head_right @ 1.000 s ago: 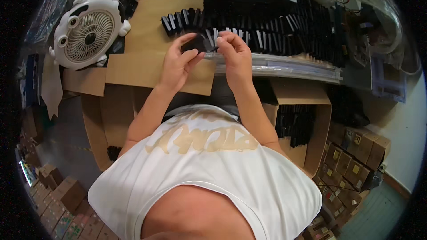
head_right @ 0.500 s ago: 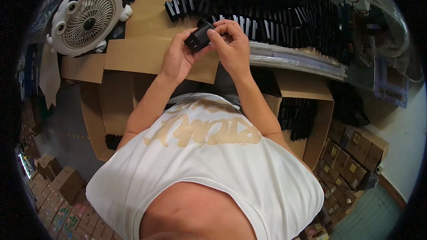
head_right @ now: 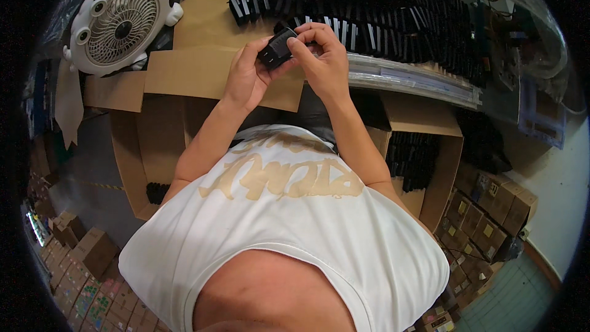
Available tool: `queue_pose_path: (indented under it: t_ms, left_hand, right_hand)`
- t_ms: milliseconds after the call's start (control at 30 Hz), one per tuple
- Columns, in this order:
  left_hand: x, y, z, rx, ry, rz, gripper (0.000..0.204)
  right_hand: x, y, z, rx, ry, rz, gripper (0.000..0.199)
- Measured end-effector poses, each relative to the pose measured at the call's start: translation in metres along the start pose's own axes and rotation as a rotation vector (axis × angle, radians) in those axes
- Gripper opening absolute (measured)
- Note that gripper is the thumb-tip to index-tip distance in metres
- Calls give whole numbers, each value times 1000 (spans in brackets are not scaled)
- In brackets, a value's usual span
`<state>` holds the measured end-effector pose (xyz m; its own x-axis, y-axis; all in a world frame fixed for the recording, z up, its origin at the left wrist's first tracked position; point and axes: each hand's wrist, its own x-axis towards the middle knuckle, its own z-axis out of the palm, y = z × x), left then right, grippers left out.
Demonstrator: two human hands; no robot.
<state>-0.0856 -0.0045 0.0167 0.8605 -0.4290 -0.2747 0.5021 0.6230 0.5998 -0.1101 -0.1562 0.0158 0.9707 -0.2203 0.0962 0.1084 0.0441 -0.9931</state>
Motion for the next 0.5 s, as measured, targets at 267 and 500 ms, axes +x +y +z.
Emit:
queue_pose_path:
  t_ms: [267,500]
  left_hand:
    - [0,2,0,11,14,-3,30]
    - [0,-3,-3,70,27,32,27]
  right_hand:
    - [1,0,1,-24,-35,15,9]
    - [1,4,3,-136,-41,-41,8]
